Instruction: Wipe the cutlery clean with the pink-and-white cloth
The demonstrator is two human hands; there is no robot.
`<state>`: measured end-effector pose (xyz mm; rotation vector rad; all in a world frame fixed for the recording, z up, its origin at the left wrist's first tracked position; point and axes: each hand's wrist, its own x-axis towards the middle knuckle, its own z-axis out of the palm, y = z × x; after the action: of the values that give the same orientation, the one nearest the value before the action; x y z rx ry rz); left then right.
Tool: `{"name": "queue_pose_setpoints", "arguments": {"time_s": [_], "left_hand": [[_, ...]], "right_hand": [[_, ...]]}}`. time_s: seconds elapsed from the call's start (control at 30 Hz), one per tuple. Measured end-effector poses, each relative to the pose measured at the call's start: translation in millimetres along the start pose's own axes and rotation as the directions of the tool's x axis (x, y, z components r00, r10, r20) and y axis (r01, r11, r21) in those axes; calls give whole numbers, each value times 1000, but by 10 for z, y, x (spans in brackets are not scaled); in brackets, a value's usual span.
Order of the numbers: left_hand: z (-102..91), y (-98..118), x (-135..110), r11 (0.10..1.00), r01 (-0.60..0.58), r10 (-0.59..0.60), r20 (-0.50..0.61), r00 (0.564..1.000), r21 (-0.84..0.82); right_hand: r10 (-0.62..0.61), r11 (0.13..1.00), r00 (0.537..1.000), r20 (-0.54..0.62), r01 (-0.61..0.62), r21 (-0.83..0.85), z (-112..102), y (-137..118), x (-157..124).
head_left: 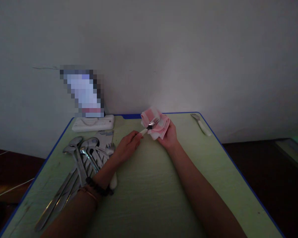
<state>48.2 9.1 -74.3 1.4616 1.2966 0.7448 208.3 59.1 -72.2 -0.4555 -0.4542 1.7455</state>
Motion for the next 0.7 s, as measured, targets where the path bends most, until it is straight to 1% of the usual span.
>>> {"name": "queue_pose_setpoints", "arguments": {"time_s": [0.2,0.37,0.5,0.7], "left_hand": [[-2,10,-6,1000,-10,10,2,1000,6],[-1,-2,3,1000,-11,11,5,1000,0],[-3,-14,7,1000,-16,16,3,1000,0],[0,-33,13,1000,-6,6,1,1000,-8]], "right_hand": [[53,999,998,19,-53,-1,-35,10,0],[81,997,997,19,-81,-16,-18,6,-7],[71,997,997,-8,-71,-36,-18,32,6],[71,997,996,-60,-72,-16,-85,73,40]]}}
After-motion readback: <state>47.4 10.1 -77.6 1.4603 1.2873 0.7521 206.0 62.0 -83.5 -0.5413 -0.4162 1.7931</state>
